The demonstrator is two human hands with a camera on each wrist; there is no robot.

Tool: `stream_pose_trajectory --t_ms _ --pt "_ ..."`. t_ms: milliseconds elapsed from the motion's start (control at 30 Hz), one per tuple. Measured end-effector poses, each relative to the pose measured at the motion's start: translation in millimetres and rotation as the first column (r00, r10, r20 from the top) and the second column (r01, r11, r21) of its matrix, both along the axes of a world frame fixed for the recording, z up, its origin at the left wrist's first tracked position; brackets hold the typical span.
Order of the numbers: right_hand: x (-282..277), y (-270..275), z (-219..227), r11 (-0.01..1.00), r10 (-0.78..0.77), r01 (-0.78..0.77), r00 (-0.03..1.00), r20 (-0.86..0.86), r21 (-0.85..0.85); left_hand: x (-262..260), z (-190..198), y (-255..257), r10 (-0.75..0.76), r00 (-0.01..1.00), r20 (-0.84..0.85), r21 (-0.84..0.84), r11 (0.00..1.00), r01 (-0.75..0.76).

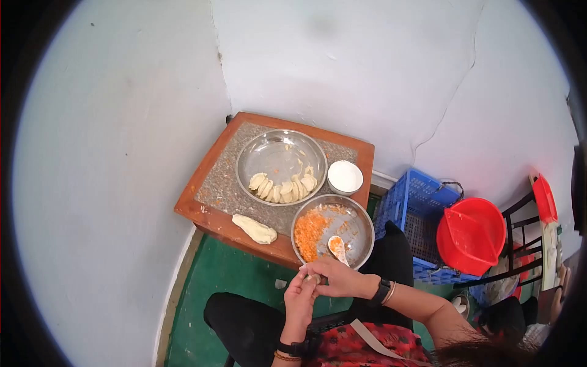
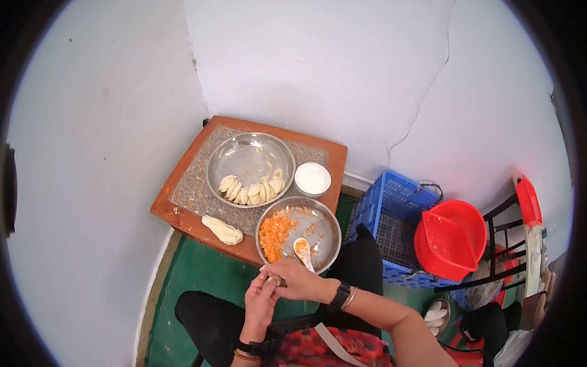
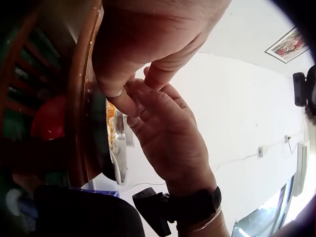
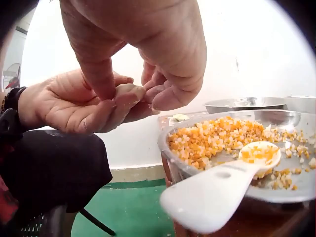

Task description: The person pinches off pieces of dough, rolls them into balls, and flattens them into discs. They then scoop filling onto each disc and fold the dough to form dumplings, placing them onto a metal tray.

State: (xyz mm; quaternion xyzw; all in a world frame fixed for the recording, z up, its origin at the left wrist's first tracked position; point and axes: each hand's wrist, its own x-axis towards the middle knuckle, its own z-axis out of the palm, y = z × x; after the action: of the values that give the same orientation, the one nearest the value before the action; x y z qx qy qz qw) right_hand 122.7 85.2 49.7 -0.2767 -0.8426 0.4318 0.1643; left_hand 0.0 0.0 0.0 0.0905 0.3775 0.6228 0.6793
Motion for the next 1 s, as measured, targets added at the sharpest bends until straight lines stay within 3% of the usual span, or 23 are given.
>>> stream_pose_trajectory --t_ms 67,167,200,300,367,567,667,767,867,1000 --pt "2 3 2 0.998 0.021 -0.018 0.998 -0.066 0.052 5 3 0 0.012 1.000 -0.009 0.006 1.000 -0.012" --pt "-16 20 16 0.988 0.084 -0.075 0.994 0.067 -0.133 -11 8 2 0.051 0.997 0.050 -0.019 0.999 -0.050" --pt "-20 23 19 0.985 -0.014 0.022 0.999 0.052 -0.169 -16 11 4 0.081 0.996 0.042 -0.059 0.995 -0.079" --pt "-30 58 12 0.990 -0.103 0.101 0.995 0.009 0.101 -26 3 3 0.136 0.991 -0.021 -0.136 0.981 -0.137" --pt "-41 91 25 0.984 -0.164 0.164 0.986 -0.011 0.076 -31 -32 -4 0.121 0.985 -0.123 -0.104 0.985 -0.134" --pt "-81 193 -3 0.944 -0.330 0.330 0.944 -0.004 -0.025 -33 -50 -1 0.261 0.959 -0.110 -0.146 0.950 -0.276" --pt "-103 233 -33 0.921 -0.389 0.388 0.920 0.038 0.036 -32 -61 1 0.265 0.955 -0.134 -0.107 0.954 -0.280" --pt "-121 255 -55 0.929 -0.336 0.320 0.940 0.057 0.184 -31 -69 1 0.236 0.968 -0.084 -0.129 0.961 -0.245" --pt "-130 267 -70 0.917 -0.359 0.332 0.928 0.095 0.222 -30 -67 6 0.245 0.967 -0.069 -0.204 0.945 -0.254" --pt "-127 271 -57 0.919 -0.382 0.366 0.918 0.102 0.146 -31 -67 9 0.251 0.968 -0.008 -0.193 0.949 -0.248"
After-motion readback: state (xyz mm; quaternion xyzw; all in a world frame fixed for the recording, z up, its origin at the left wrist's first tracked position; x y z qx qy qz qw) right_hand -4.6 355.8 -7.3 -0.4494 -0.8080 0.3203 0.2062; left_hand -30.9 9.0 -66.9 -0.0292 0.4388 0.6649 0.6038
